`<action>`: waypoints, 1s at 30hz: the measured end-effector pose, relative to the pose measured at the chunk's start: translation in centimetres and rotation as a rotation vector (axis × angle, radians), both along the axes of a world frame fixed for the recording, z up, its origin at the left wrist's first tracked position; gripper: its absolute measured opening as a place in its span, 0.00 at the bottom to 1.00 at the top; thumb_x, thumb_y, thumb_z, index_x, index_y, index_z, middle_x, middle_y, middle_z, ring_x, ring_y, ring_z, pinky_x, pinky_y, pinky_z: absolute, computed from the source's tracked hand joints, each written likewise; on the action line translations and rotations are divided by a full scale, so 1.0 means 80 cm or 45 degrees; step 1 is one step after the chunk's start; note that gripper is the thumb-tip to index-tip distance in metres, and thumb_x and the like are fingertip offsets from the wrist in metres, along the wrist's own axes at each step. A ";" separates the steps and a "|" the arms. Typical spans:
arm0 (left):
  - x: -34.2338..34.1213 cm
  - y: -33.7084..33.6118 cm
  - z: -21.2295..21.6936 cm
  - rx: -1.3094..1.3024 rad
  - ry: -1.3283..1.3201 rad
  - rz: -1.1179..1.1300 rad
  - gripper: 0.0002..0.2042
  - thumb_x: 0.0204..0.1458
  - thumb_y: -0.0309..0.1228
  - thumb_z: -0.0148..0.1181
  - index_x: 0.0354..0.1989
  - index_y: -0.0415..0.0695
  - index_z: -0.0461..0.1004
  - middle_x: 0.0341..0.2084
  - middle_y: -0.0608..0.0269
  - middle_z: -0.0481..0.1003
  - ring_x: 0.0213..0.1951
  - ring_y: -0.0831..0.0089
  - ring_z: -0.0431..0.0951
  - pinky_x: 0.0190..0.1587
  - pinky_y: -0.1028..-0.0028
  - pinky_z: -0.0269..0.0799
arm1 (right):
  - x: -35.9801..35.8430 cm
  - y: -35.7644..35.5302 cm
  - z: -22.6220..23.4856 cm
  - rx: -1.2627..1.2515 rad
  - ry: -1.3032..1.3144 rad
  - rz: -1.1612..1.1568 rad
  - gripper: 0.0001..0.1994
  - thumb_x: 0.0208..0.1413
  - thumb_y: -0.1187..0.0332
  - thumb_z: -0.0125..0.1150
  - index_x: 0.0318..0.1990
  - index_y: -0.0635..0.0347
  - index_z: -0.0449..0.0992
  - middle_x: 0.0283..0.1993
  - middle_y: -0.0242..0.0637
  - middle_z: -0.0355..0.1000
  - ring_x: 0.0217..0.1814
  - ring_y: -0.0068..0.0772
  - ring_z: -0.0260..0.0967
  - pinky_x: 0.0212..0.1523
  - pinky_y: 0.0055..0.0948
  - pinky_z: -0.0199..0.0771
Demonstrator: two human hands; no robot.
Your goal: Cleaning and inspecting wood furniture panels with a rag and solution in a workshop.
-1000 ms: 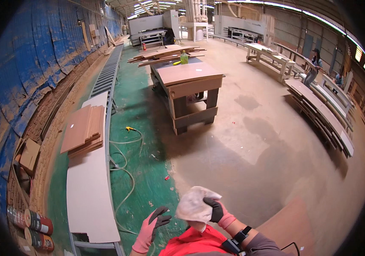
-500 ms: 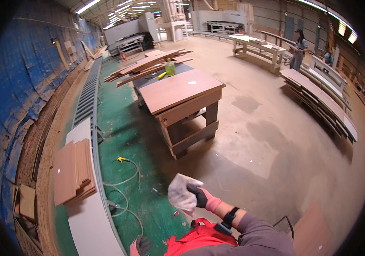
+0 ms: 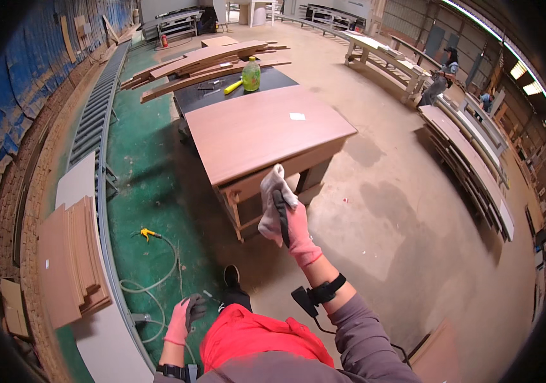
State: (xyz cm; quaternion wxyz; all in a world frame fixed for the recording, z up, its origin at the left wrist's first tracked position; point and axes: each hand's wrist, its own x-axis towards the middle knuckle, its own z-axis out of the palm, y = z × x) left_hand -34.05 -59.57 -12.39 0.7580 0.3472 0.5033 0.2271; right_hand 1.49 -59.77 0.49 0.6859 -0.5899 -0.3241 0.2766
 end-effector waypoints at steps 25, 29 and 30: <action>0.291 0.396 0.073 0.427 0.538 -0.830 0.19 0.49 0.44 0.53 0.26 0.35 0.71 0.20 0.52 0.73 0.25 0.60 0.74 0.31 0.68 0.68 | 0.116 0.681 -0.098 -0.130 -1.895 0.725 0.20 0.46 0.62 0.52 0.49 0.54 0.66 0.59 0.40 0.57 0.63 0.44 0.50 0.62 0.46 0.46; 0.302 0.364 0.077 -0.044 0.583 -0.482 0.17 0.49 0.39 0.54 0.26 0.33 0.73 0.16 0.62 0.72 0.21 0.78 0.68 0.26 0.74 0.65 | 0.131 0.772 -0.099 -0.342 -1.802 0.814 0.20 0.46 0.61 0.52 0.49 0.53 0.67 0.57 0.37 0.61 0.63 0.42 0.51 0.61 0.46 0.47; 0.303 0.355 0.078 -0.130 0.578 -0.341 0.16 0.49 0.38 0.54 0.26 0.34 0.74 0.16 0.63 0.72 0.21 0.81 0.68 0.26 0.76 0.64 | 0.130 0.781 -0.103 -0.383 -1.816 0.836 0.21 0.47 0.62 0.51 0.51 0.53 0.66 0.58 0.37 0.59 0.63 0.41 0.50 0.62 0.46 0.45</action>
